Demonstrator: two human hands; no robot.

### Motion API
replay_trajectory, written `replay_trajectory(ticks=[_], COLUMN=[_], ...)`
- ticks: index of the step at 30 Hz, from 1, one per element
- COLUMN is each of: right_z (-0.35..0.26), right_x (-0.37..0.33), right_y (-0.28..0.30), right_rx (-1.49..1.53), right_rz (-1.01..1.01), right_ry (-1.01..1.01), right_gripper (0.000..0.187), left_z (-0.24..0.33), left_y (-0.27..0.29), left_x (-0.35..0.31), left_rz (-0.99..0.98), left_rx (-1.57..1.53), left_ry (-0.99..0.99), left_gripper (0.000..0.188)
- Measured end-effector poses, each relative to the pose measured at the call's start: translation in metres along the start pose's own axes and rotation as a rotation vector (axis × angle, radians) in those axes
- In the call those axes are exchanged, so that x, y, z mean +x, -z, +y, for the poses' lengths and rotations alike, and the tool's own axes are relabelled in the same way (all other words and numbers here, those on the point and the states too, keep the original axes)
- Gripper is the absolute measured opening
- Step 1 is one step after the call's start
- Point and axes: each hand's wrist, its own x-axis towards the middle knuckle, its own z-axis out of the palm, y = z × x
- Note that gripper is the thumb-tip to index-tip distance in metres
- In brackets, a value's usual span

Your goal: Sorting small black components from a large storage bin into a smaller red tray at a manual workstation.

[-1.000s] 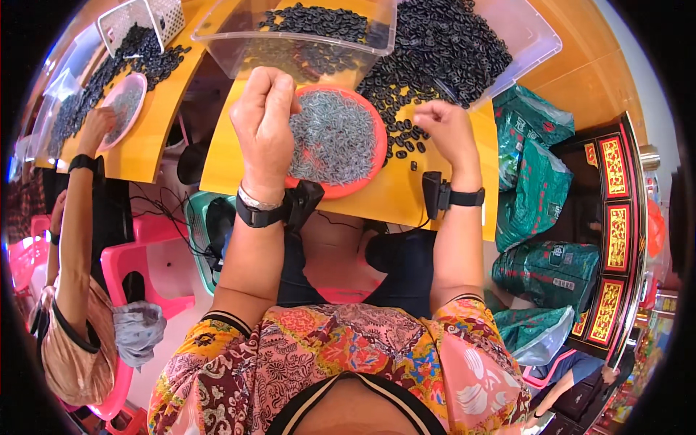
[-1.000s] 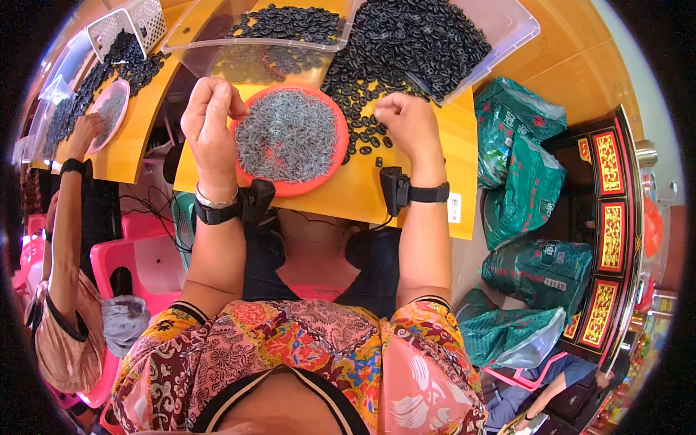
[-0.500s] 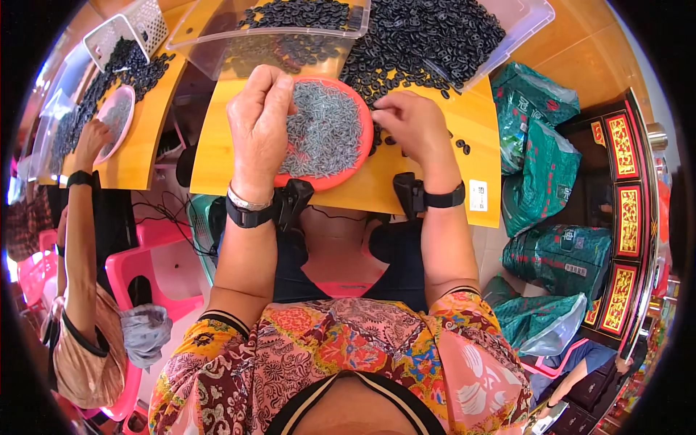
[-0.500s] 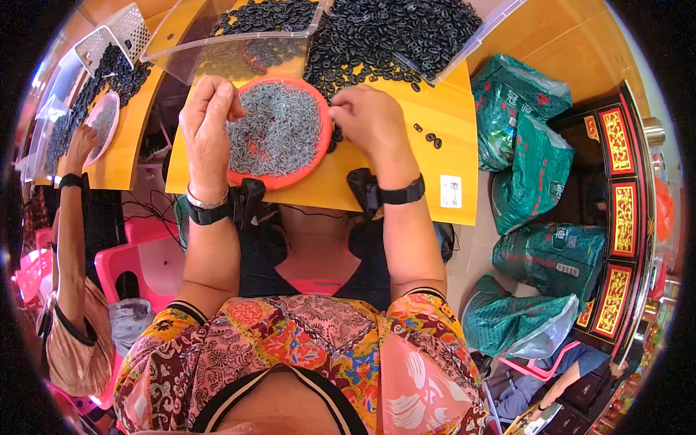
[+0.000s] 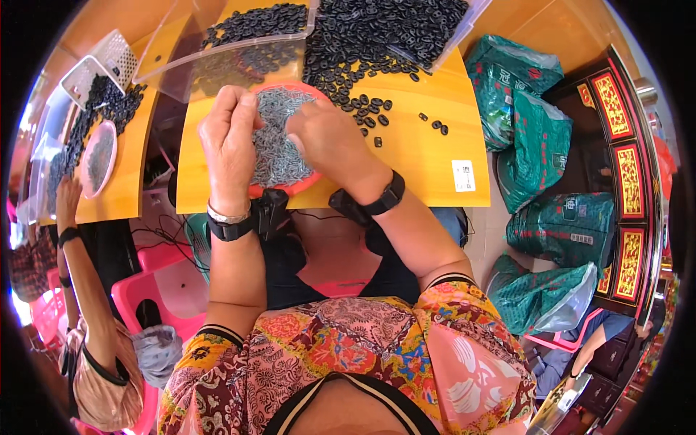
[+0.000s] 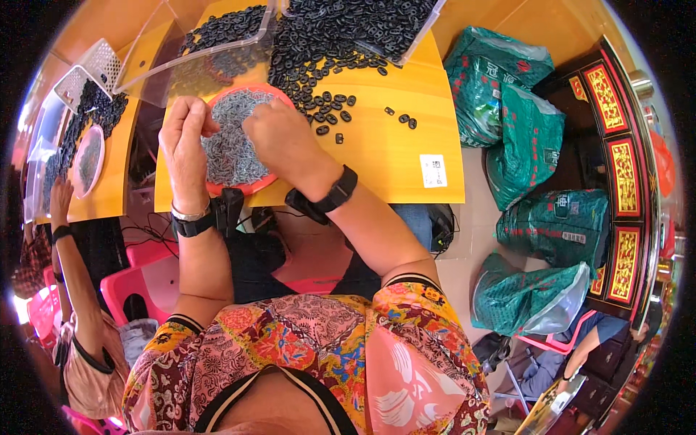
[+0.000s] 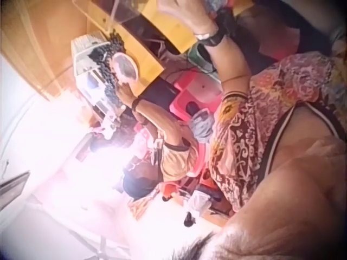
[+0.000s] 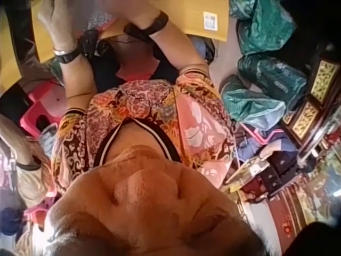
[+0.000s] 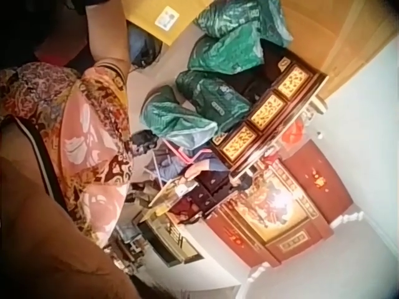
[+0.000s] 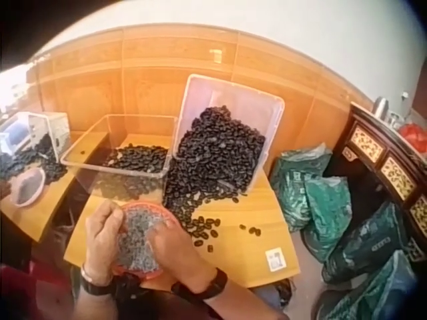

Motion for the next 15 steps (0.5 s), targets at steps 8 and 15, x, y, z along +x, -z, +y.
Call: replay_trajectory(ticks=[8,15], right_z=[0.095,0.129], right_x=[-0.029,-0.053], right_y=[0.092,0.106], right_rx=[-0.224,-0.236], right_rz=[-0.09,-0.272], right_ry=[-0.516,-0.729], right_gripper=[0.019,0.022], left_z=[0.002,-0.001], left_y=[0.005,-0.001], left_x=[-0.001,-0.001], left_rz=[-0.034,-0.024], left_rx=[0.024,0.01], left_ry=[0.065,0.03], left_gripper=[0.023,0.021])
